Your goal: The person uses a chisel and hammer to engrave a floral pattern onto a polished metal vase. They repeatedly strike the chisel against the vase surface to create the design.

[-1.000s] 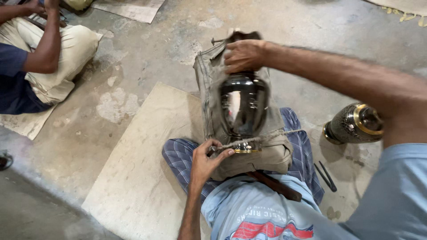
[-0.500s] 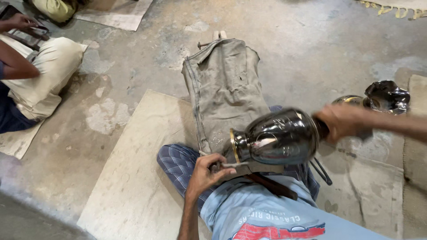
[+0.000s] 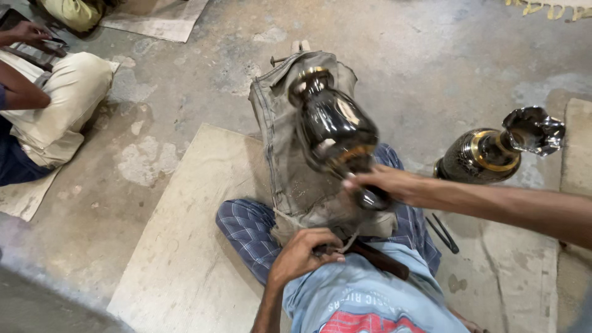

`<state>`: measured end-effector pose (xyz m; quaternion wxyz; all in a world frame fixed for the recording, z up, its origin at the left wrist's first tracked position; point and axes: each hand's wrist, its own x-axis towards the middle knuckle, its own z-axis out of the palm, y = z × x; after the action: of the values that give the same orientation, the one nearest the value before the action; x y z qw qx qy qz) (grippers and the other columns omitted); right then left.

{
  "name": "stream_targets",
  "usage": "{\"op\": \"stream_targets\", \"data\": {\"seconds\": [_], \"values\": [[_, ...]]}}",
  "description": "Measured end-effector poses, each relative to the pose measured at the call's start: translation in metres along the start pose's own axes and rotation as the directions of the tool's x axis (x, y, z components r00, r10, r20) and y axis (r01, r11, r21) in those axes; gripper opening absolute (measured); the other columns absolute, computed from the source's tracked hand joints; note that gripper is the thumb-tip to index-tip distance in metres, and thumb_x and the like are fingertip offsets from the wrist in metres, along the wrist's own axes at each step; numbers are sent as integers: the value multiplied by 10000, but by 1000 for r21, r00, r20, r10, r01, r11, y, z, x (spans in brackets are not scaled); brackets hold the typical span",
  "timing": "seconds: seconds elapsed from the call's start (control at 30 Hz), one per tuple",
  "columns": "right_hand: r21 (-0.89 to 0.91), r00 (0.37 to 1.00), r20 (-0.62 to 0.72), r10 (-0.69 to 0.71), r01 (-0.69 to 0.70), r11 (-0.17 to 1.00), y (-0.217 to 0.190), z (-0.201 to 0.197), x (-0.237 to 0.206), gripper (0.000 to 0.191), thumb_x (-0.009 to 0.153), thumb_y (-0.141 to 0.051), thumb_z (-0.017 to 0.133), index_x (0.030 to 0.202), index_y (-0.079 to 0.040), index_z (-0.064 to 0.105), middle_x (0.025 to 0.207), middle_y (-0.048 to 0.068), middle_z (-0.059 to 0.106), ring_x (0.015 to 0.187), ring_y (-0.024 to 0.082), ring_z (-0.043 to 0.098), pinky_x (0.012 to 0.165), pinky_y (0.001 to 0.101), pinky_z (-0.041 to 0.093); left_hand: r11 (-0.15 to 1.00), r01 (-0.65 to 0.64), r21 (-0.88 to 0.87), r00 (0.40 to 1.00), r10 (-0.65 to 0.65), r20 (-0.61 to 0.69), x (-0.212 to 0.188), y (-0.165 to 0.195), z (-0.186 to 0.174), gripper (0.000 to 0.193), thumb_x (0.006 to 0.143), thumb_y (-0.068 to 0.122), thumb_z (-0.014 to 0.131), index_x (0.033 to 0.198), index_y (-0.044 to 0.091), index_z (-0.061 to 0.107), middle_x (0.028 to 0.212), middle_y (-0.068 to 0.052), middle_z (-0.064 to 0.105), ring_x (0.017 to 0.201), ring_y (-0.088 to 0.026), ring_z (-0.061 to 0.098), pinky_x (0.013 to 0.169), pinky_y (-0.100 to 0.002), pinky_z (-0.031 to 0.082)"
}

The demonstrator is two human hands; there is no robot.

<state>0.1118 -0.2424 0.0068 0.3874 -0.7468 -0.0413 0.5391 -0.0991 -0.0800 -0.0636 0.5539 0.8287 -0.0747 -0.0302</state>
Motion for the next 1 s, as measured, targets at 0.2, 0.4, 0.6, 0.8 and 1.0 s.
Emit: {"op": "stream_targets", "data": {"seconds": [0.2, 0.4, 0.6, 0.8, 1.0], "values": [[205, 913, 98, -395, 370, 906, -30, 51, 26, 607, 886, -374, 816, 1173, 99, 568, 888, 115, 611, 747, 196, 609, 623, 305, 525, 993, -66, 95, 995, 73, -67, -1, 24, -6, 222, 829, 146, 854, 998, 40, 757, 939, -80, 757, 832, -220, 756, 712, -365, 601], [389, 942, 17, -334, 302, 870, -14, 80, 26, 507, 892, -338, 748, 1175, 47, 578, 856, 93, 649, 704, 193, 629, 550, 295, 536, 986, -14, 169, 940, 71, -334, 8, 31, -13, 200, 840, 34, 773, 1038, 52, 745, 1055, -73, 755, 919, -229, 761, 752, -358, 612], [409, 919, 68, -389, 330, 851, -1, 80, 25, 504, 939, -374, 680, 1256, 12, 608, 947, 41, 678, 802, 123, 629, 613, 268, 524, 989, -11, 148, 884, 79, -460, 23, 16, -21, 249, 815, -30, 722, 1058, 23, 731, 1039, -85, 738, 926, -228, 762, 749, -351, 624], [-443, 859, 241, -451, 511, 737, 15, 37, 15, 575, 995, -553, 458, 1264, -75, 632, 881, 98, 697, 818, 214, 688, 689, 378, 540, 997, 16, 75, 867, 24, -498, 30, -12, -31, 212, 849, 100, 800, 1049, 52, 748, 969, -62, 760, 826, -146, 746, 659, -307, 630], [-635, 791, 317, -523, 587, 502, 11, -17, -2, 485, 985, -469, 505, 1188, -73, 698, 989, 160, 756, 912, 243, 765, 773, 415, 617, 994, 111, -3, 871, -99, -481, 29, -14, -34, 218, 839, 190, 837, 1022, 88, 777, 907, -39, 792, 682, -136, 700, 537, -283, 542]]}}
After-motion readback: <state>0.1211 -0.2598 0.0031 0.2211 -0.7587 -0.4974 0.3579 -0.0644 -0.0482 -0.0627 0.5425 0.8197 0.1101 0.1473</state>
